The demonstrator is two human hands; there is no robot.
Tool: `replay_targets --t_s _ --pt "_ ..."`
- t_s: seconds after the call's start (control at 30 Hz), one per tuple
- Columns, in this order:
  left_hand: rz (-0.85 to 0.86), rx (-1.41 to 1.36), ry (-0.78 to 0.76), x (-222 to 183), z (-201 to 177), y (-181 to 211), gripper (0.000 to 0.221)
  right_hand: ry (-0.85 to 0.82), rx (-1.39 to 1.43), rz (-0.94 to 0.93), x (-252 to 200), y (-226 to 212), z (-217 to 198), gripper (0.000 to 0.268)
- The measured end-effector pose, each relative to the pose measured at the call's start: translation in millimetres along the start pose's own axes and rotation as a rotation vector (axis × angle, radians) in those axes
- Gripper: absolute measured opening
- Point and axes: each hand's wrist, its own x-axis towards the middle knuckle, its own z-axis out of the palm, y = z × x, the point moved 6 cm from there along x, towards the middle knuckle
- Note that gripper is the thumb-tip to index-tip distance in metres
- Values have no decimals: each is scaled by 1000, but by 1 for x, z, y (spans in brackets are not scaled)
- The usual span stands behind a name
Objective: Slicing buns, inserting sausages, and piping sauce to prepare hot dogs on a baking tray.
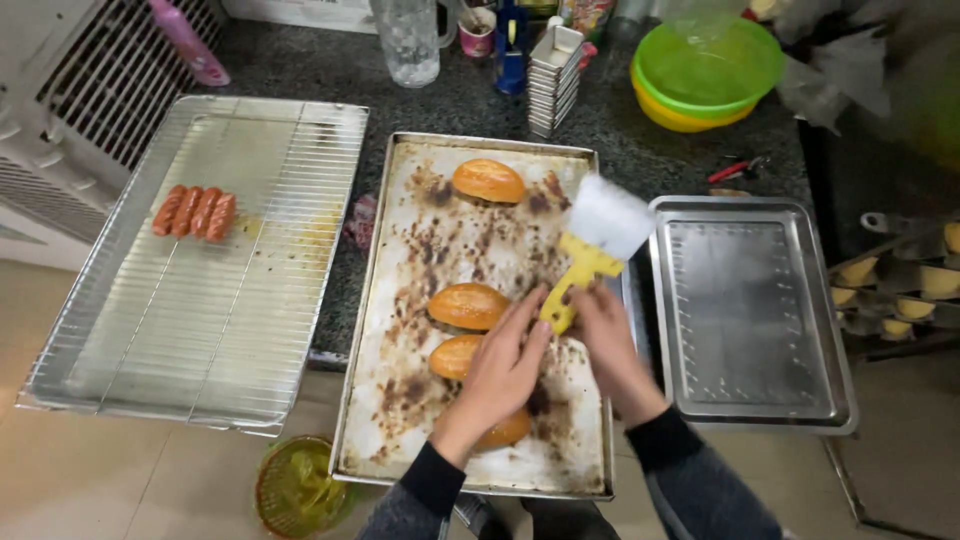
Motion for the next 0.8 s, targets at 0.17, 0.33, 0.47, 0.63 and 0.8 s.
replay_targets --t_s 0.17,0.33,0.47,0.63,0.8 --pt "-94 30 112 -1 12 -38 61 -42 180 118 75 -68 -7 27" --pt "-232 4 105 -3 12 -45 64 49 343 314 229 -33 -44 36" --pt "-340 17 136 -12 14 -64 66 -48 602 527 323 10 -51 56" --pt "-537 58 120 -21 19 -73 73 -40 663 574 372 39 -58 47" --pt "-556 49 114 -32 32 -88 69 295 911 588 293 -14 -39 28"
